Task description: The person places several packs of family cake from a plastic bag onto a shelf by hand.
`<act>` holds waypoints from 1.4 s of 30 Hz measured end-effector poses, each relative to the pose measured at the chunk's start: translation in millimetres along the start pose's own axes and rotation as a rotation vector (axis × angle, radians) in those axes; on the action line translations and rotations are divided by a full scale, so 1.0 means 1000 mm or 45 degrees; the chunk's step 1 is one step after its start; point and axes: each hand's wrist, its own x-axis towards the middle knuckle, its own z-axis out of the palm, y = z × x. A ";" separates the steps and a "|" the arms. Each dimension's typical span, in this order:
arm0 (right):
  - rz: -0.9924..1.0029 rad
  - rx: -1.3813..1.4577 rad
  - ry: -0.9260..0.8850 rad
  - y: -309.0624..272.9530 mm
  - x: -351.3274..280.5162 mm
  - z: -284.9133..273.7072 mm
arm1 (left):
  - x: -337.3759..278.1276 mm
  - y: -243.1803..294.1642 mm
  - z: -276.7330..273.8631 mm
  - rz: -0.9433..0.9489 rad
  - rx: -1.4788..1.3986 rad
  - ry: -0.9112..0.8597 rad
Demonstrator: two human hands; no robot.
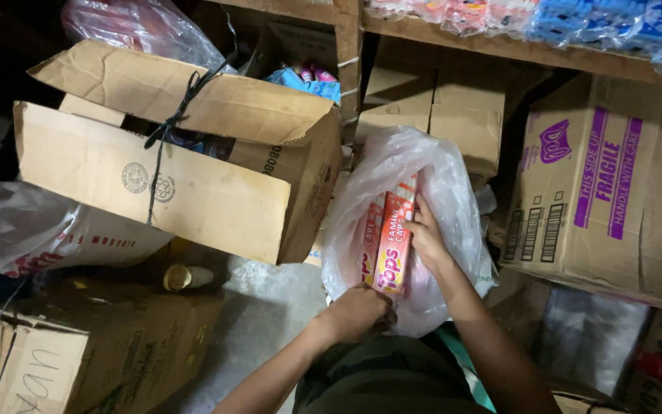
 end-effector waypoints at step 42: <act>-0.417 -0.991 -0.164 -0.145 0.003 0.045 | 0.110 -0.137 0.037 -0.570 0.587 0.005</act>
